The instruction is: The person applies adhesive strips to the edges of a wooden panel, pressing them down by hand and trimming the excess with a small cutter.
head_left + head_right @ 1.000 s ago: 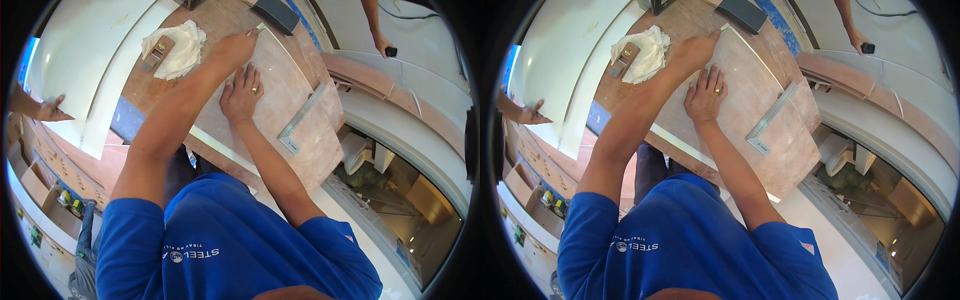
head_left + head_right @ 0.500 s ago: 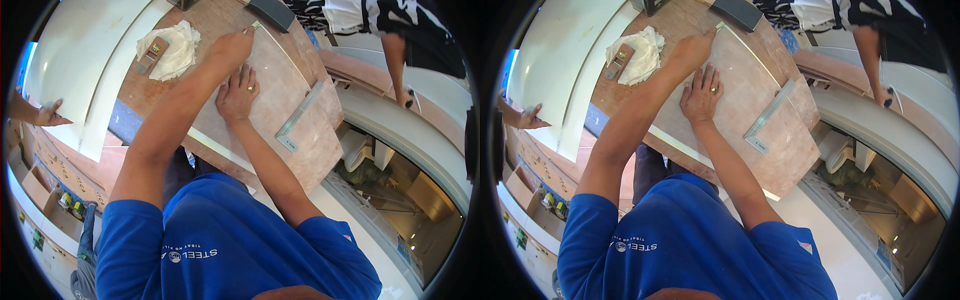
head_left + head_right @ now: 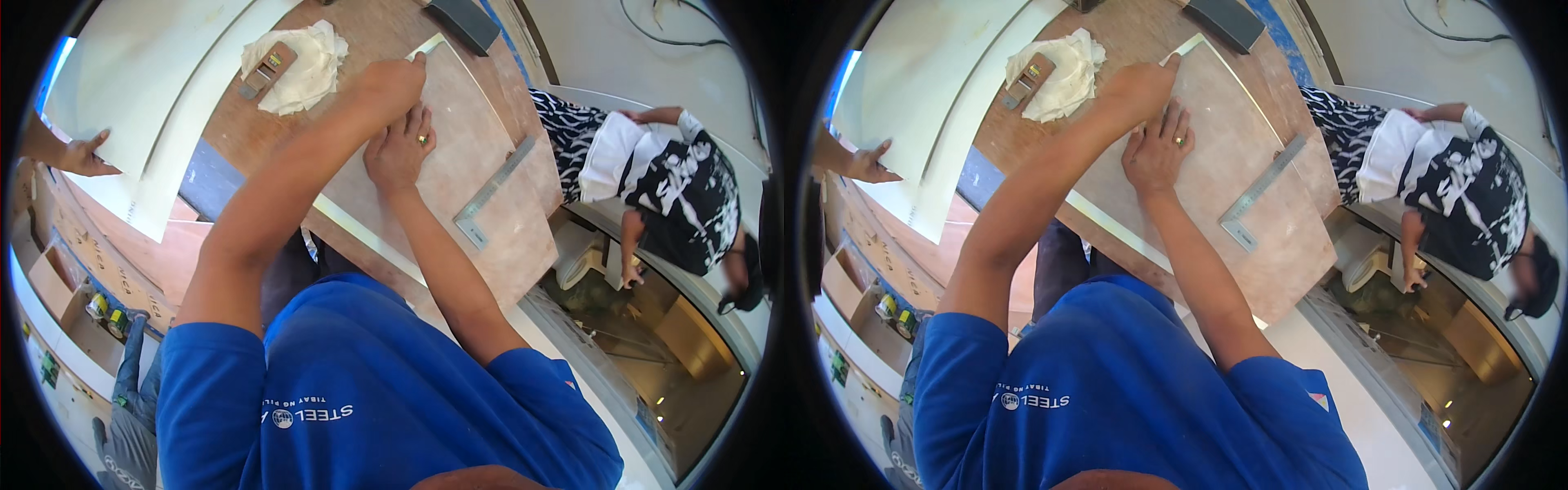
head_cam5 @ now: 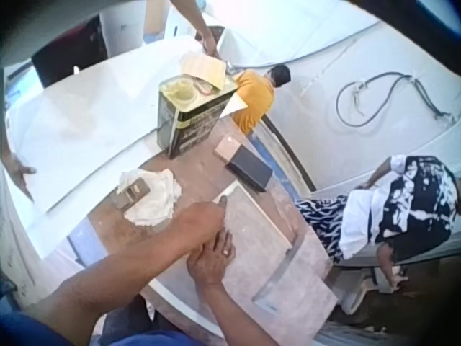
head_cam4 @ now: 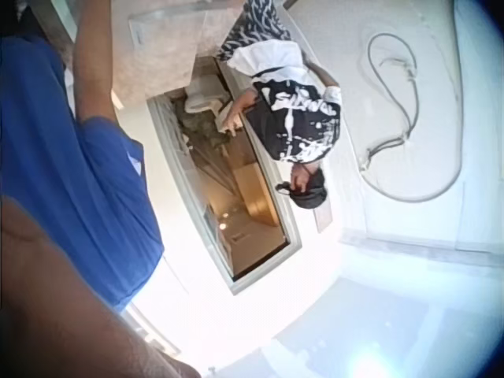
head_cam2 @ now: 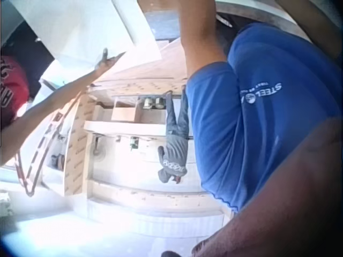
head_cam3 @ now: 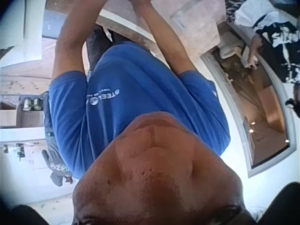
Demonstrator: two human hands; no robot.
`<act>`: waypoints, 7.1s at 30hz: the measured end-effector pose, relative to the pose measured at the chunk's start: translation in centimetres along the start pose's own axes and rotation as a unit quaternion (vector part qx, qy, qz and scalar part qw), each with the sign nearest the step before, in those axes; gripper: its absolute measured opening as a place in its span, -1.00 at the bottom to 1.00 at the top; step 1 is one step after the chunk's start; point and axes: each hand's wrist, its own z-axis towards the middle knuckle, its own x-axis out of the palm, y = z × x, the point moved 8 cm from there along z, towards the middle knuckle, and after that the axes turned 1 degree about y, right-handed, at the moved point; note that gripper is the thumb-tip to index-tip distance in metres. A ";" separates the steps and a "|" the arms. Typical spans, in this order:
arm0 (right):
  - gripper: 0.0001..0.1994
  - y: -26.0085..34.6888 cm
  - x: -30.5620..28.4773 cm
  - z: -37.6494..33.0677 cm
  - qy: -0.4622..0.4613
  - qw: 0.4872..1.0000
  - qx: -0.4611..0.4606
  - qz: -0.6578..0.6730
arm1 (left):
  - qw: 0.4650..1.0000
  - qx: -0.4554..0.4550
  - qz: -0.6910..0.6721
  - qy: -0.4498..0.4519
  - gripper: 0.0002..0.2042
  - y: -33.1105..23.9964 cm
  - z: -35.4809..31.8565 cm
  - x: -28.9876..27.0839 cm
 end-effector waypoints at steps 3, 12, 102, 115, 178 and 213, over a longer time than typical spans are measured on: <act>-0.33 -0.7 0.5 -0.4 -0.015 1.000 0.002 -0.014 | 1.000 0.001 -0.010 0.001 -0.39 0.2 -2.1 0.4; -0.37 0.2 -0.2 -0.6 -0.032 0.999 -0.010 -0.027 | 0.999 0.003 0.031 0.033 -0.39 1.0 -7.3 0.8; -0.56 12.3 1.0 -3.4 0.185 0.893 -0.392 0.118 | 0.944 -0.284 -0.170 0.000 -0.45 10.5 -41.6 1.8; -0.78 13.0 4.4 -2.5 0.312 0.861 -0.368 0.160 | 0.928 -0.225 -0.241 -0.175 -0.52 10.7 -44.3 8.2; -0.92 11.1 3.4 3.7 0.265 0.871 -0.371 0.182 | 0.990 -0.122 -0.075 -0.002 -0.48 9.3 -29.7 3.5; -0.96 9.2 3.0 7.1 0.355 0.858 -0.348 0.130 | 0.989 -0.106 -0.083 -0.066 -0.45 8.0 -25.5 4.4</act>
